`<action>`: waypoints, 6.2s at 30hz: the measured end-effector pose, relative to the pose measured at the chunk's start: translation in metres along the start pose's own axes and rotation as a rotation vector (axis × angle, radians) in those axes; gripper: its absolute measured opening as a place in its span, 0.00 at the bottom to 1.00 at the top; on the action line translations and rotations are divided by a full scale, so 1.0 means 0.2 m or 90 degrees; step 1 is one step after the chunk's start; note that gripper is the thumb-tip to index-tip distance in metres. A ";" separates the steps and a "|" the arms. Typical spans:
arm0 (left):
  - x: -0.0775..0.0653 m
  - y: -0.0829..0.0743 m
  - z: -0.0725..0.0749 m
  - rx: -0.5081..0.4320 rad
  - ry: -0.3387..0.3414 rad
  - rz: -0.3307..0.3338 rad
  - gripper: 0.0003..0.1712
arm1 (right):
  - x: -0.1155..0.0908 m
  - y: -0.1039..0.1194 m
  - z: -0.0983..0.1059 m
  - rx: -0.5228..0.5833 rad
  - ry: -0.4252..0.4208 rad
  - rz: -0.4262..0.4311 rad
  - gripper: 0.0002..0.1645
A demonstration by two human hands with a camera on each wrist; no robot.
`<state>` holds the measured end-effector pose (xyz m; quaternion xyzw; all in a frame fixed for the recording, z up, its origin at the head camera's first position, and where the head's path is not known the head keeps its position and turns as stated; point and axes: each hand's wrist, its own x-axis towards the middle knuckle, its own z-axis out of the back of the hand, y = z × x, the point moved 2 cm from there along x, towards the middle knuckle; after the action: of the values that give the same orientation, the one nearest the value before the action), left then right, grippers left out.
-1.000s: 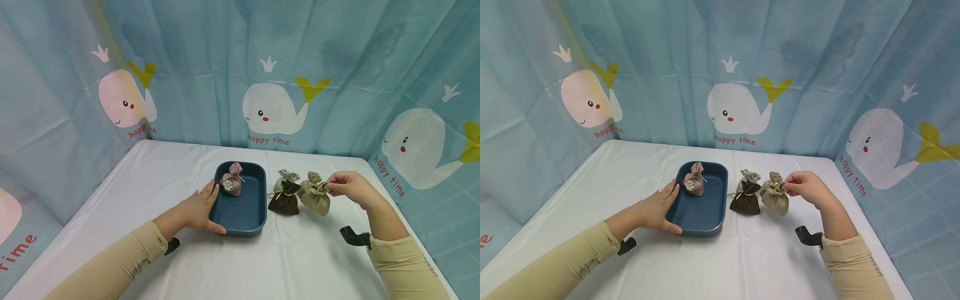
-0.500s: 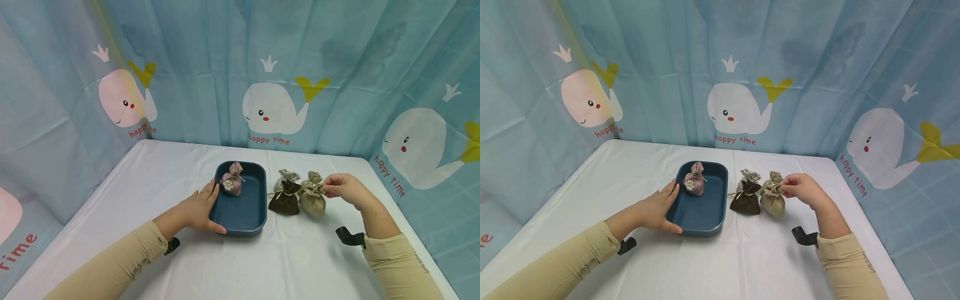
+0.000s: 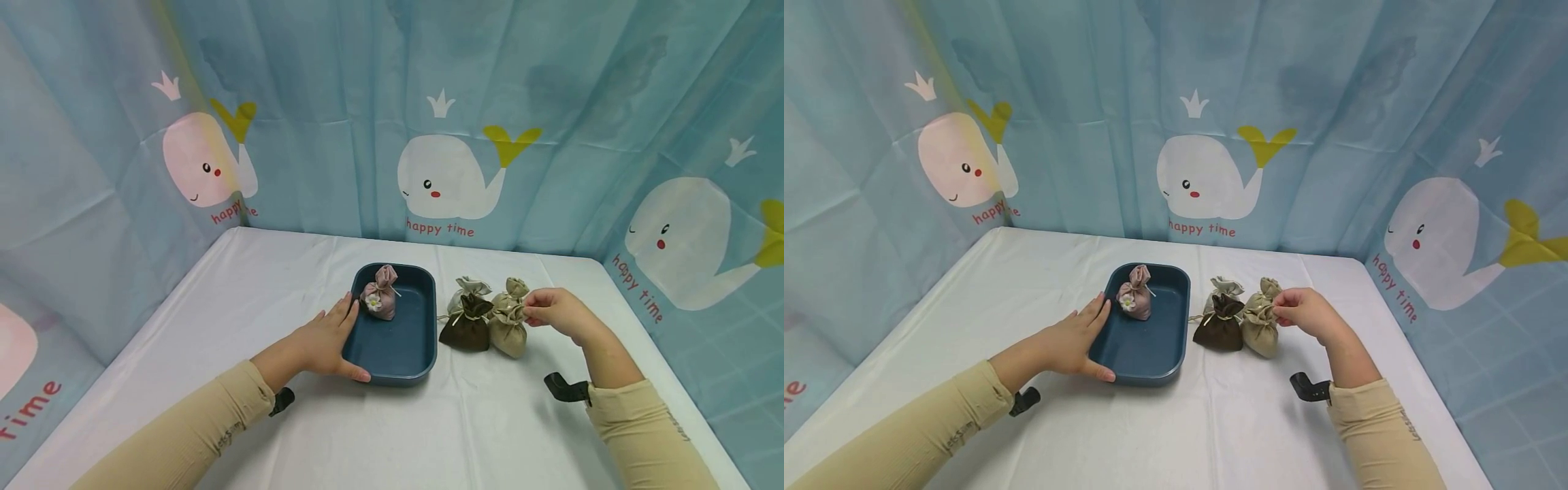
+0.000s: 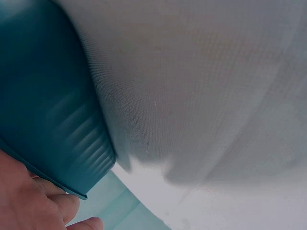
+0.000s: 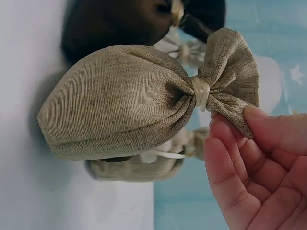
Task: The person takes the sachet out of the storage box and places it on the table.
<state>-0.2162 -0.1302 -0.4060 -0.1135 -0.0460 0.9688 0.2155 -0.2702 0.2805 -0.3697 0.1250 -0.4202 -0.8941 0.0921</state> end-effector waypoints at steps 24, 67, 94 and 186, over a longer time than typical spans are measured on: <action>-0.01 0.00 0.01 -0.009 -0.003 -0.004 0.78 | 0.01 -0.02 -0.02 0.012 0.016 -0.021 0.11; 0.00 0.00 -0.01 -0.011 -0.007 -0.003 0.78 | 0.04 0.29 0.07 -0.005 -0.010 0.084 0.18; -0.01 -0.01 0.00 -0.024 -0.012 -0.011 0.78 | 0.21 0.54 -0.09 0.028 0.017 0.126 0.16; 0.00 -0.02 0.01 0.016 0.007 0.006 0.78 | 0.59 0.71 -0.73 -0.092 0.014 0.108 0.12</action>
<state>-0.2145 -0.1274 -0.4030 -0.1163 -0.0324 0.9696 0.2127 -0.3307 0.0521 -0.3674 0.0916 -0.3629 -0.9095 0.1806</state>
